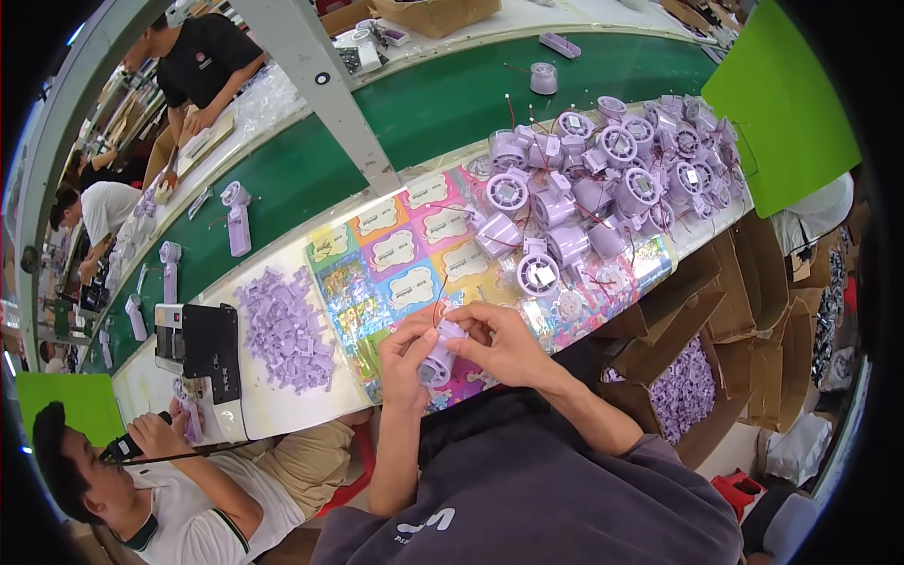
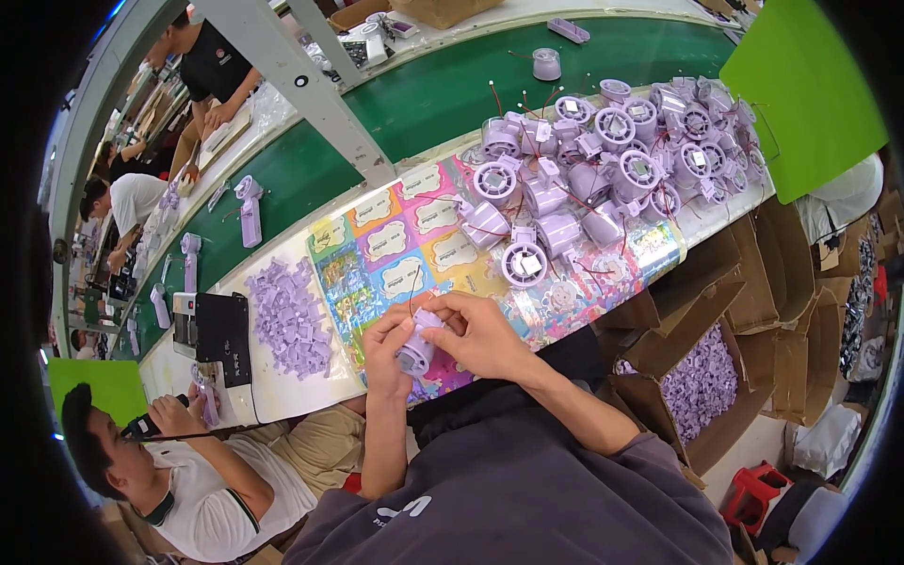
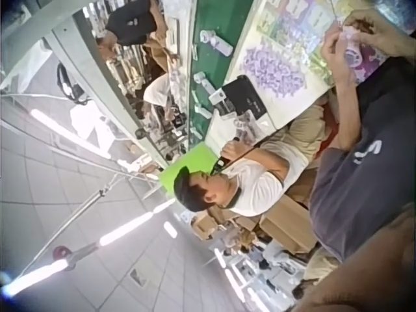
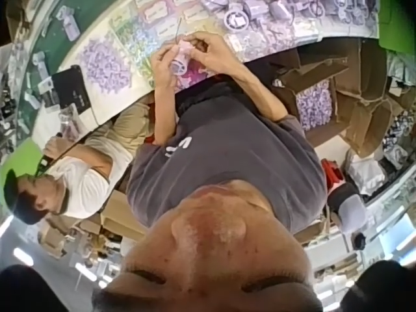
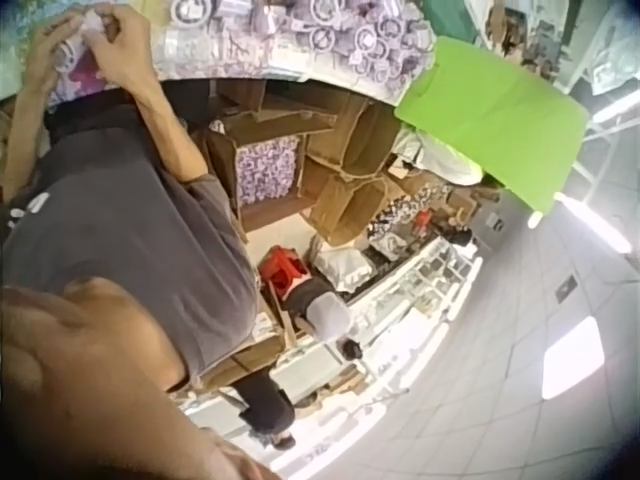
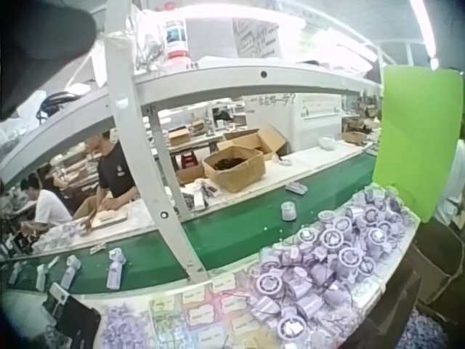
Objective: The person assembles handheld fans by fitting small plastic components and fan head units into the fan handles by hand, then places the assembled fans onto the conveyor belt.
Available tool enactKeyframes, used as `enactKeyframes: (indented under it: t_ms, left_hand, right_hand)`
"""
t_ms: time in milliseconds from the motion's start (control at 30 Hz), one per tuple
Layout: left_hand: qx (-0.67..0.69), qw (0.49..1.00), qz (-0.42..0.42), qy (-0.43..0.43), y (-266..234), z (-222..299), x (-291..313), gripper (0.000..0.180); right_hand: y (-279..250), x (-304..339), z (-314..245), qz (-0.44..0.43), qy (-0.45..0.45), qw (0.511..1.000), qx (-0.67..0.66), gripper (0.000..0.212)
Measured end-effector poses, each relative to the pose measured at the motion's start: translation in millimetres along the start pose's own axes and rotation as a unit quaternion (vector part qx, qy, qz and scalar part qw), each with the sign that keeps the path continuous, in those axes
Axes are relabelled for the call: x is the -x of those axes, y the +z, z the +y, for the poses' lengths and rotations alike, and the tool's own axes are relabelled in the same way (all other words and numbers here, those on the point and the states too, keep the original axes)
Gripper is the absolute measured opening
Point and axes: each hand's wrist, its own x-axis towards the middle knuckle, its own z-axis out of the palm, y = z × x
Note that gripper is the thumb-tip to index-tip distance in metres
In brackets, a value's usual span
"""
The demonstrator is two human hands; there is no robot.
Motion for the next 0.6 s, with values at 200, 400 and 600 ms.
enactKeyframes:
  t_ms: [200, 400, 600]
  left_hand:
    - [-0.129, 0.991, -0.021, 0.024, 7.8, 5.4, -14.8, 0.009]
    - [-0.104, 0.991, -0.063, 0.058, 9.2, 2.5, -11.3, 0.012]
    - [-0.055, 0.994, -0.073, 0.058, 15.8, 9.2, -6.2, 0.012]
  right_hand:
    - [2.0, 0.4, 13.8, 0.086, -0.030, 0.996, 0.015, 0.034]
    - [-10.3, 3.5, 8.8, 0.057, -0.051, 0.997, 0.021, 0.034]
    - [-10.7, 8.2, 5.9, 0.032, -0.067, 0.995, -0.062, 0.034]
